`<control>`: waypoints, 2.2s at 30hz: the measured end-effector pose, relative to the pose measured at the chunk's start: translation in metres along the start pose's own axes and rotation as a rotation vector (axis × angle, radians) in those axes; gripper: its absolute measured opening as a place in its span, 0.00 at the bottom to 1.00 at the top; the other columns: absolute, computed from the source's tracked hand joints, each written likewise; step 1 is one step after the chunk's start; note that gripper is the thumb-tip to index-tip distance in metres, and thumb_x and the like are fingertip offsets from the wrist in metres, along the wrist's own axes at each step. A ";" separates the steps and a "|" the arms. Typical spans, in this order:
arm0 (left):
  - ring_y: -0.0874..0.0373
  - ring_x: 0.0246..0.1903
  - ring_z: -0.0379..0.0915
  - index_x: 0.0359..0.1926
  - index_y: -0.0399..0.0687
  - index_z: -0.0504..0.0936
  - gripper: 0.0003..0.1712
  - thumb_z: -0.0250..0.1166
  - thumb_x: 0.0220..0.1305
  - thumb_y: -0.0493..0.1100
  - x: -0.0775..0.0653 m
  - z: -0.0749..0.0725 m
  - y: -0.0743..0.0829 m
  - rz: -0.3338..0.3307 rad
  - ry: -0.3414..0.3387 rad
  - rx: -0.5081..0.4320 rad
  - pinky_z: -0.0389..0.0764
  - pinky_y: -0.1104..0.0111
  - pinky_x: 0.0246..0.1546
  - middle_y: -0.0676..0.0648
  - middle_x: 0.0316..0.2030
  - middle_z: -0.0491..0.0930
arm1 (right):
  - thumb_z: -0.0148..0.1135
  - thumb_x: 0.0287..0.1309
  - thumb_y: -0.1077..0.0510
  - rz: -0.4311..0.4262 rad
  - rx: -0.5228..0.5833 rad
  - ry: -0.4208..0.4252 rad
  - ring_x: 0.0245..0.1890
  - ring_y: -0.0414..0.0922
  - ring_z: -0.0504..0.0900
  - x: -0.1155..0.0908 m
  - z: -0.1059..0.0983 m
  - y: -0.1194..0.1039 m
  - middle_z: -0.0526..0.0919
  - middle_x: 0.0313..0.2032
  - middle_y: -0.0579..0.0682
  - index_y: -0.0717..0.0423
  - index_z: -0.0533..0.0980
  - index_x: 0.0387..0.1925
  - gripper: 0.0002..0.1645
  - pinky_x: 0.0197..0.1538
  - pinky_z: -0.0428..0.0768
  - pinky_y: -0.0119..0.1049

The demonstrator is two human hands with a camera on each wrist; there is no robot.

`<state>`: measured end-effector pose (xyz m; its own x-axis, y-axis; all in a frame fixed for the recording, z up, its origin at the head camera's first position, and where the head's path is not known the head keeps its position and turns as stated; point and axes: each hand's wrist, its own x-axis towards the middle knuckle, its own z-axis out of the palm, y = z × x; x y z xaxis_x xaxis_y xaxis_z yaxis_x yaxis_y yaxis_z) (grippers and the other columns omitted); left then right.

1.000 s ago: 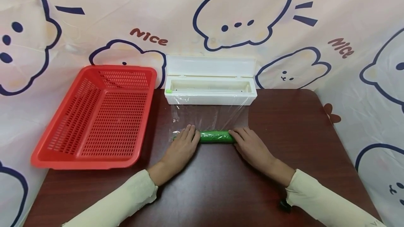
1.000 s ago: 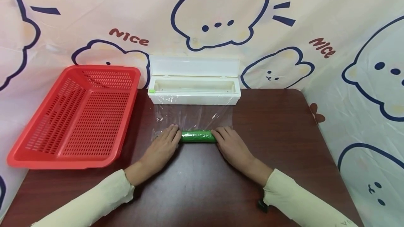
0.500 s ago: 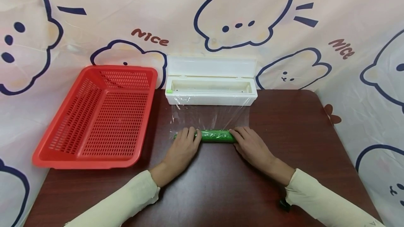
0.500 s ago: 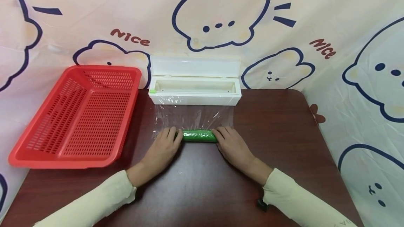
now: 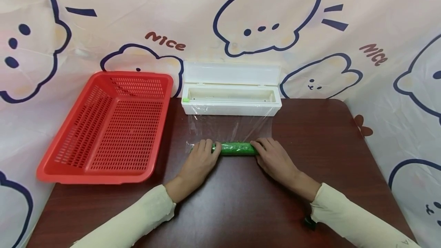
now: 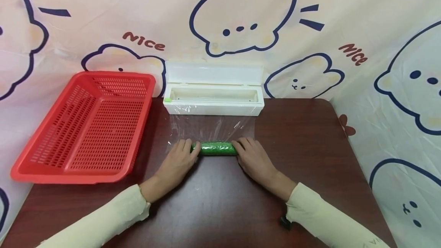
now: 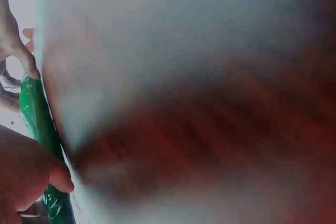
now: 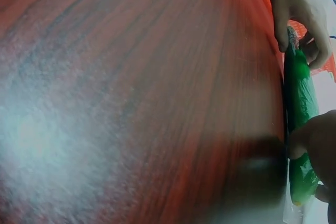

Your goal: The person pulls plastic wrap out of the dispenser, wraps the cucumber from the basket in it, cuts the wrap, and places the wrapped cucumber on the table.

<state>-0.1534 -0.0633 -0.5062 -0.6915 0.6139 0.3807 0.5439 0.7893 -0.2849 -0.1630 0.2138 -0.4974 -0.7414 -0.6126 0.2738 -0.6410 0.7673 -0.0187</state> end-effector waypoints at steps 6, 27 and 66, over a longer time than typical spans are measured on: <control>0.51 0.28 0.66 0.41 0.39 0.73 0.19 0.35 0.62 0.31 0.004 0.000 0.000 -0.027 0.080 0.038 0.67 0.64 0.27 0.43 0.29 0.71 | 0.61 0.50 0.59 -0.015 -0.015 -0.015 0.44 0.49 0.74 0.001 -0.002 0.004 0.76 0.46 0.51 0.57 0.72 0.55 0.27 0.46 0.75 0.44; 0.50 0.28 0.67 0.36 0.38 0.70 0.14 0.63 0.47 0.28 0.006 -0.008 -0.014 0.055 -0.076 -0.105 0.69 0.64 0.27 0.44 0.29 0.72 | 0.64 0.54 0.55 -0.054 -0.023 -0.070 0.49 0.50 0.73 0.003 -0.004 0.012 0.75 0.51 0.53 0.61 0.70 0.59 0.31 0.49 0.75 0.45; 0.49 0.30 0.69 0.41 0.36 0.67 0.22 0.66 0.43 0.28 0.009 -0.008 -0.025 0.086 -0.166 -0.207 0.74 0.62 0.31 0.43 0.30 0.72 | 0.63 0.43 0.65 -0.004 0.017 -0.094 0.39 0.50 0.72 0.008 -0.004 0.016 0.76 0.42 0.53 0.60 0.70 0.50 0.27 0.43 0.74 0.42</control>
<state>-0.1696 -0.0776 -0.4885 -0.6977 0.6852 0.2090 0.6777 0.7259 -0.1178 -0.1784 0.2223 -0.4919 -0.7540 -0.6310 0.1823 -0.6463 0.7623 -0.0346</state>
